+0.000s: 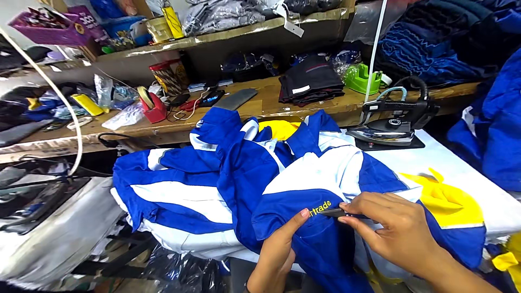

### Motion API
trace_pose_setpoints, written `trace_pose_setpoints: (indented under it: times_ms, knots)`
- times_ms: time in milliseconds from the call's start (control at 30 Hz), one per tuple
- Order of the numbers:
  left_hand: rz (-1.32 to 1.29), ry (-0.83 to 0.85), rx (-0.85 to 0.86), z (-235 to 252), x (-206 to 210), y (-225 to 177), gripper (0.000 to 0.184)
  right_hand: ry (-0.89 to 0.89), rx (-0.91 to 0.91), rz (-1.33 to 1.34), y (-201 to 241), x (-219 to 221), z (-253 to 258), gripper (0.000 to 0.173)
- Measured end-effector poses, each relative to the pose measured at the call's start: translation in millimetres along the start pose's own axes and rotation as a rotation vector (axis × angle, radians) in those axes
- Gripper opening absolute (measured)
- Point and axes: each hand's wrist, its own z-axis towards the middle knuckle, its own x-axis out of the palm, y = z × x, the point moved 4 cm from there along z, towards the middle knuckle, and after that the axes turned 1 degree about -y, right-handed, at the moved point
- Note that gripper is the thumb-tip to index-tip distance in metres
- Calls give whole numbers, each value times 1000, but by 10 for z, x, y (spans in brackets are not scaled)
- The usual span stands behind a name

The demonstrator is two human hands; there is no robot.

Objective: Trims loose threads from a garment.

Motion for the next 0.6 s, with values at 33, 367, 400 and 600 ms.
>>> trace_pose_setpoints:
  times_ms: [33, 367, 400, 600]
  knots:
    - [3, -1, -2, -3, 1, -1, 12, 4, 9, 16, -8, -1, 0, 29]
    - [-5, 22, 14, 5, 18, -20, 12, 14, 29, 52, -37, -7, 1, 29]
    - [-3, 22, 13, 3, 16, -19, 12, 11, 30, 58, -36, -3, -4, 29]
    - [-12, 14, 18, 2, 34, -14, 12, 7, 19, 34, -14, -6, -14, 28]
